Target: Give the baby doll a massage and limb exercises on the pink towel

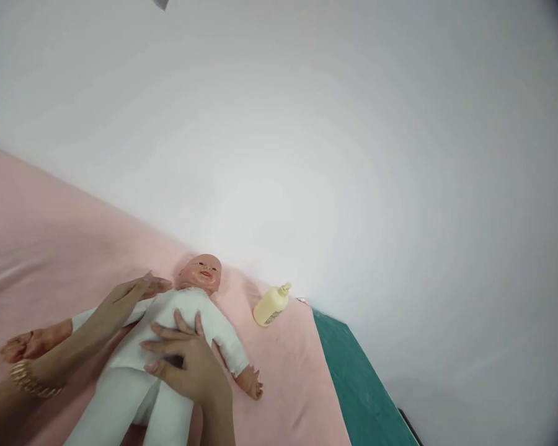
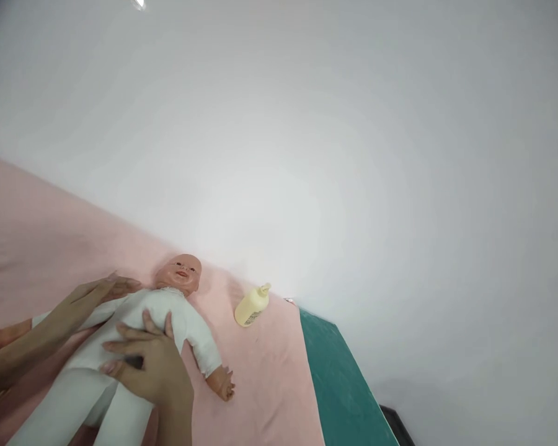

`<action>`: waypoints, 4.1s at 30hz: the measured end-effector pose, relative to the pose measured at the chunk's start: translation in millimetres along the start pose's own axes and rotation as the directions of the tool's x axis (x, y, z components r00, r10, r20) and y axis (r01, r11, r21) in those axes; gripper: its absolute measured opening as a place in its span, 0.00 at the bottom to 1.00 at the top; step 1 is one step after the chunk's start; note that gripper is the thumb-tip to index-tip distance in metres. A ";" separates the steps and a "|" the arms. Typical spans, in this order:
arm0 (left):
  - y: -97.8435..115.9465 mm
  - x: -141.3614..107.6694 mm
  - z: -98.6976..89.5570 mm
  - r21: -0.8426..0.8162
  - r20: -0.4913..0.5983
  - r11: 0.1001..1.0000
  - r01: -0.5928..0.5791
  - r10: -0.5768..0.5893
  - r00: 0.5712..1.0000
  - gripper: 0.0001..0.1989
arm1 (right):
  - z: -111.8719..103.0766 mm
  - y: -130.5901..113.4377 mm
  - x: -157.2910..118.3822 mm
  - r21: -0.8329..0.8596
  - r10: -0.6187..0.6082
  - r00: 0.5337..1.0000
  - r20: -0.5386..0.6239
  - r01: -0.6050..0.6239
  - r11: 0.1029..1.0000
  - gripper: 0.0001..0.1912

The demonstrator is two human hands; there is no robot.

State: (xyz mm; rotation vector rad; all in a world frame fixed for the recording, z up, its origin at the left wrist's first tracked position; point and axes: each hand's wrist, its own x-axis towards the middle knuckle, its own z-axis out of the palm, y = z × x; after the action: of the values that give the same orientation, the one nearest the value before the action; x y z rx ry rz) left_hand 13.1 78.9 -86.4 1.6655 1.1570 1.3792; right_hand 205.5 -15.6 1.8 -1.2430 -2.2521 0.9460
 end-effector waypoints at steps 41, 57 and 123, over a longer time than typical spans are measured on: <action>-22.6 -20.8 22.4 0.676 0.152 0.655 -0.338 0.324 0.934 0.23 | -36.4 42.3 -4.1 -0.124 0.324 0.946 -0.007 -0.323 0.938 0.30; -25.9 -22.9 11.3 0.813 0.172 0.521 -0.258 0.208 0.963 0.24 | -5.3 -1.1 1.3 -0.102 0.057 0.991 0.121 -0.045 0.994 0.30; -25.5 -21.0 13.3 0.780 0.219 0.563 -0.274 0.164 0.962 0.29 | -4.0 -4.0 4.5 -0.145 0.052 0.997 0.050 -0.045 0.988 0.32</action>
State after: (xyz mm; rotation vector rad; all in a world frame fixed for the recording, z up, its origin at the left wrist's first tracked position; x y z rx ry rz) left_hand 19.7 69.6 -120.2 2.5706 1.6971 0.8644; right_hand 203.4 -11.8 7.5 -1.3545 -2.3778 0.8562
